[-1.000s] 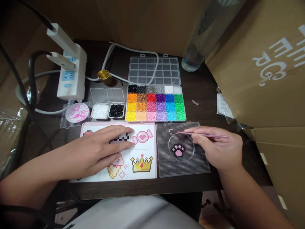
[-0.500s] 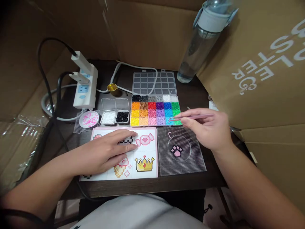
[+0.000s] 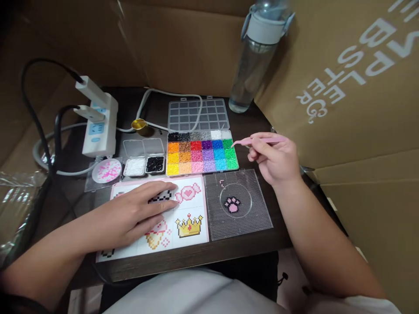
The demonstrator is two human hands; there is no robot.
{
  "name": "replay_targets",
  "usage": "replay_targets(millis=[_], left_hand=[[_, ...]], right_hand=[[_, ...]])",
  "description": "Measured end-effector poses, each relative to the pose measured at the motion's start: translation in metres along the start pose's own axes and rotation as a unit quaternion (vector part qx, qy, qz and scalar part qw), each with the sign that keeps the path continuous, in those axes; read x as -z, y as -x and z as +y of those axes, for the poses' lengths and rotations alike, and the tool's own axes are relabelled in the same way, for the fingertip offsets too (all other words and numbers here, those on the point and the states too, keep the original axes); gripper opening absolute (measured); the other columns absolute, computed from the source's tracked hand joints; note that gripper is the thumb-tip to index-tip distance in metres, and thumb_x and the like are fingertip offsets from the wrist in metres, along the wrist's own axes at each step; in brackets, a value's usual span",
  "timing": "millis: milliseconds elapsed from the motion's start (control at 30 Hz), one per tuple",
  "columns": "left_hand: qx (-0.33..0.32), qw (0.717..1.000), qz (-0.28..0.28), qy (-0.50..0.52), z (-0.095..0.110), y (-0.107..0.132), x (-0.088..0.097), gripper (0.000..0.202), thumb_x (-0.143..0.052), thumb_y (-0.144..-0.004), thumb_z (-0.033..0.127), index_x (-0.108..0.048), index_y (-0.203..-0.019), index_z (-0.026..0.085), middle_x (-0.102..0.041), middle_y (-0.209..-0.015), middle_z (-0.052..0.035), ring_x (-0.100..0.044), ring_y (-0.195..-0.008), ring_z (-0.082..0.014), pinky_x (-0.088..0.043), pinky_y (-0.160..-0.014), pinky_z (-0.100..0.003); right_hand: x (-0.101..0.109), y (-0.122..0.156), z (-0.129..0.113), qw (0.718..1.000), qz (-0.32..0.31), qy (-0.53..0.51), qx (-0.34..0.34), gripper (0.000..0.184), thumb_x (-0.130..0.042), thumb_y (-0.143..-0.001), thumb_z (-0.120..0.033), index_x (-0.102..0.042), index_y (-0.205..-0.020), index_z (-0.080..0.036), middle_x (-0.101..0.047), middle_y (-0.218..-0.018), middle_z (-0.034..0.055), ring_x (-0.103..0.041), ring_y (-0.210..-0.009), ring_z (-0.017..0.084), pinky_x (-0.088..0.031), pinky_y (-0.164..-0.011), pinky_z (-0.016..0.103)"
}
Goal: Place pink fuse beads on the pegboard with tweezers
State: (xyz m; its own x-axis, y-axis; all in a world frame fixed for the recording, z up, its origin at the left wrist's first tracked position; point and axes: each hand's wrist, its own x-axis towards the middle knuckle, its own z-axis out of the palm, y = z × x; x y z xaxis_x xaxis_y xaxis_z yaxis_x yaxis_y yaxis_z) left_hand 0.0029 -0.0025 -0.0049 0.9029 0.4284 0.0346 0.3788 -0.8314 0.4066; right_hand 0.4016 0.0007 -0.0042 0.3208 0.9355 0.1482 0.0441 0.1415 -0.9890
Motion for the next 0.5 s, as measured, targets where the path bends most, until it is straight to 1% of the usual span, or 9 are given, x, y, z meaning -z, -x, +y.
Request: replay_targets(millis=[67,133,200,300,400,500], left_hand=[[-0.004,1.000,0.001,-0.003,-0.0019,-0.0001,-0.0002,0.045,-0.061,-0.111,0.023,-0.076,-0.154,0.028,-0.065,-0.167,-0.0154,-0.067,-0.150,-0.0373,-0.062,-0.123,-0.052],[-0.009,1.000,-0.003,-0.014,-0.0032,-0.0004,-0.0011,0.045,-0.059,-0.112,0.023,-0.076,-0.154,0.027,-0.065,-0.167,-0.0157,-0.067,-0.150,-0.0372,-0.062,-0.123,-0.052],[-0.011,1.000,-0.004,-0.026,-0.0038,-0.0004,-0.0026,0.044,-0.056,-0.113,0.023,-0.076,-0.153,0.026,-0.065,-0.167,-0.0161,-0.067,-0.150,-0.0373,-0.062,-0.123,-0.053],[-0.009,1.000,0.013,-0.023,-0.0035,-0.0003,-0.0031,0.044,-0.057,-0.112,0.022,-0.077,-0.152,0.026,-0.065,-0.167,-0.0152,-0.066,-0.151,-0.0367,-0.060,-0.124,-0.052],[-0.010,1.000,0.004,-0.014,-0.0019,-0.0010,0.0004,0.046,-0.061,-0.111,0.021,-0.076,-0.154,0.028,-0.064,-0.169,-0.0144,-0.065,-0.153,-0.0361,-0.059,-0.126,-0.050],[-0.010,1.000,-0.003,-0.017,-0.0002,-0.0025,0.0037,0.045,-0.063,-0.110,0.022,-0.076,-0.153,0.027,-0.066,-0.167,-0.0150,-0.066,-0.151,-0.0364,-0.060,-0.125,-0.051]], right_hand=[[0.0082,-0.0059,-0.0006,1.000,-0.004,-0.020,-0.021,0.033,-0.099,-0.076,-0.052,-0.078,-0.084,-0.028,-0.084,-0.086,0.0029,-0.060,-0.058,0.014,-0.050,-0.052,0.030],[0.0118,-0.0086,-0.0008,0.999,-0.004,-0.035,-0.036,0.034,-0.099,-0.075,-0.053,-0.078,-0.083,-0.027,-0.084,-0.087,0.0032,-0.058,-0.060,0.013,-0.048,-0.051,0.029],[0.0110,-0.0083,-0.0010,0.998,0.004,-0.050,-0.047,0.035,-0.100,-0.071,-0.052,-0.079,-0.083,-0.027,-0.084,-0.087,0.0033,-0.057,-0.061,0.013,-0.047,-0.051,0.028],[0.0069,-0.0059,-0.0009,0.997,0.019,-0.057,-0.049,0.035,-0.102,-0.066,-0.049,-0.079,-0.081,-0.028,-0.084,-0.088,0.0029,-0.056,-0.061,0.014,-0.047,-0.051,0.027],[0.0068,-0.0060,0.0006,0.998,0.015,-0.053,-0.040,0.033,-0.101,-0.068,-0.047,-0.078,-0.082,-0.027,-0.084,-0.089,0.0026,-0.055,-0.060,0.013,-0.047,-0.050,0.027],[0.0118,-0.0098,0.0045,0.998,-0.008,-0.053,-0.043,0.032,-0.099,-0.072,-0.045,-0.077,-0.085,-0.027,-0.083,-0.089,0.0024,-0.055,-0.060,0.012,-0.047,-0.051,0.028]])
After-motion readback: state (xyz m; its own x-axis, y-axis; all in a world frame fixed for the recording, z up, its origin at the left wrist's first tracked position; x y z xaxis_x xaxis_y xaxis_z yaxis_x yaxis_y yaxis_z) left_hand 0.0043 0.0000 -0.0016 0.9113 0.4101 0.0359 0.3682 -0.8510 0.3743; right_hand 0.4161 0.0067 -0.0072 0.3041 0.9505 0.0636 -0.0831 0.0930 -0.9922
